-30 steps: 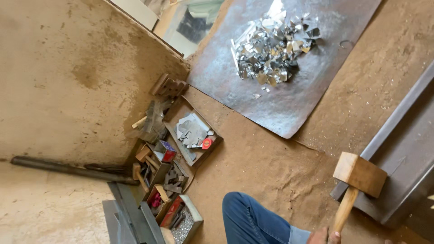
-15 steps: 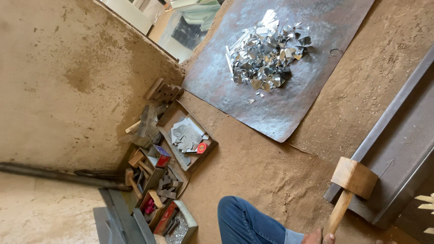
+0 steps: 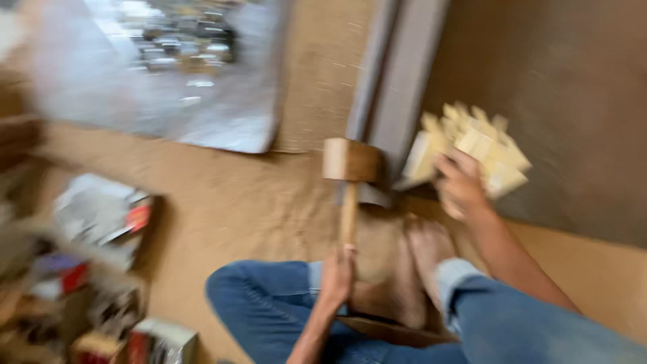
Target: The person sits on the floor of a metal workshop and shapes small pre-cut sheet-metal pieces by holding each against a steel channel and striking it with a wooden mallet to bend the edges. They work through a pile of pieces one at a time, setting formed pieces aside and picking up new ones.
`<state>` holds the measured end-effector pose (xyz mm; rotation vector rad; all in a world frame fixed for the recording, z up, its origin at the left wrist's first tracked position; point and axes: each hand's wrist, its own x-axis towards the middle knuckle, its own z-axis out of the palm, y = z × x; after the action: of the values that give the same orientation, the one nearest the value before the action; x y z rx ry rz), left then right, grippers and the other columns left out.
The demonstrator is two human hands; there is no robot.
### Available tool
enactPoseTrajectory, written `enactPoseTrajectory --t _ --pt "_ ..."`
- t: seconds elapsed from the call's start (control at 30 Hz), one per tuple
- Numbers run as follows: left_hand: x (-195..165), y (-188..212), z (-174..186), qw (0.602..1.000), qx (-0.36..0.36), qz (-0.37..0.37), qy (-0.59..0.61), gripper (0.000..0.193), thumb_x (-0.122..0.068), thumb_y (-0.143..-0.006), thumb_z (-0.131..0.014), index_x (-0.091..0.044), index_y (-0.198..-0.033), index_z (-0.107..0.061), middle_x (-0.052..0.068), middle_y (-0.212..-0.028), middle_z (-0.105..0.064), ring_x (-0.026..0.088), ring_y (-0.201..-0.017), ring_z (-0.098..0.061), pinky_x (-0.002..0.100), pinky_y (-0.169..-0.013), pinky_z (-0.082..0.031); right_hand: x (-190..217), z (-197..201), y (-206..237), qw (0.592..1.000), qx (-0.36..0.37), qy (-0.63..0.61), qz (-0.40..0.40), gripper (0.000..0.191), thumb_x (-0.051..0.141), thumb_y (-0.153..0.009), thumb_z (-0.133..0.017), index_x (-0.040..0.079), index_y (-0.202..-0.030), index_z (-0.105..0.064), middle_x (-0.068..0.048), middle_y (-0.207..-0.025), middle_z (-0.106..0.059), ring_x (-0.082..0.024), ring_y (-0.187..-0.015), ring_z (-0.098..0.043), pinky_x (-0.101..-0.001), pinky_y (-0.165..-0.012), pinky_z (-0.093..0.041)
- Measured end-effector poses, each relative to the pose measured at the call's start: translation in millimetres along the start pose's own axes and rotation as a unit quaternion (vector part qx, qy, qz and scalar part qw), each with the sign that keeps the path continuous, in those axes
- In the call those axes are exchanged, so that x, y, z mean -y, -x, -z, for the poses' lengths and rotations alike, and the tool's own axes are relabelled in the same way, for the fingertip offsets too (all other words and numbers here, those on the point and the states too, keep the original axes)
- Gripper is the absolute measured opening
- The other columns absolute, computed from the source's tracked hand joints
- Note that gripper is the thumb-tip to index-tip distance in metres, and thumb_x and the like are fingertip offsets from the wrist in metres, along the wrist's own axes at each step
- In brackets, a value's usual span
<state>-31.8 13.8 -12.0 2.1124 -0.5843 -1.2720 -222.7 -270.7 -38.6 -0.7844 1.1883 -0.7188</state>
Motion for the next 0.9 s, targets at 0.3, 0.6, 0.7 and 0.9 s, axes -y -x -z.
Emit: enactPoseTrajectory --t 0.3,0.6,0.7,0.9 --pt "-112 63 39 0.932 -0.043 -0.317 0.172 0.041 -0.040 -0.109 -0.041 -0.002 -0.108 -0.056 0.002 -0.063 -0.054 0.009 -0.052 -0.046 0.025 -0.047 -0.036 17 -56 1 0.994 0.018 0.084 0.068 0.013 0.012 -0.103 -0.061 0.001 -0.098 -0.065 0.004 -0.076 -0.060 -0.004 -0.065 -0.054 -0.0234 -0.058 -0.049" --pt "-103 35 15 0.990 0.013 -0.122 -0.064 0.055 -0.046 -0.105 -0.039 0.004 -0.124 -0.053 0.002 -0.061 -0.051 0.011 -0.050 -0.050 0.029 -0.046 -0.038 18 -55 3 0.973 0.011 0.177 0.150 0.017 0.012 -0.105 -0.059 -0.002 -0.098 -0.065 0.004 -0.072 -0.058 -0.002 -0.064 -0.047 -0.0237 -0.056 -0.040" --pt "-100 41 15 0.982 -0.034 -0.186 0.016 0.047 -0.042 -0.109 -0.039 0.000 -0.115 -0.059 0.003 -0.061 -0.054 0.011 -0.051 -0.053 0.029 -0.049 -0.042 18 -55 1 0.955 0.009 0.221 0.198 0.016 0.011 -0.104 -0.060 -0.002 -0.098 -0.066 0.004 -0.071 -0.061 -0.002 -0.063 -0.051 -0.0236 -0.056 -0.042" --pt "-103 31 4 0.810 -0.111 -0.490 0.303 0.047 -0.046 -0.110 -0.048 -0.001 -0.124 -0.054 0.009 -0.074 -0.056 0.013 -0.064 -0.052 0.027 -0.048 -0.042 20 -63 -2 0.963 -0.008 0.207 0.175 0.016 0.012 -0.105 -0.062 -0.002 -0.099 -0.067 0.002 -0.071 -0.059 -0.004 -0.060 -0.047 -0.0250 -0.053 -0.039"
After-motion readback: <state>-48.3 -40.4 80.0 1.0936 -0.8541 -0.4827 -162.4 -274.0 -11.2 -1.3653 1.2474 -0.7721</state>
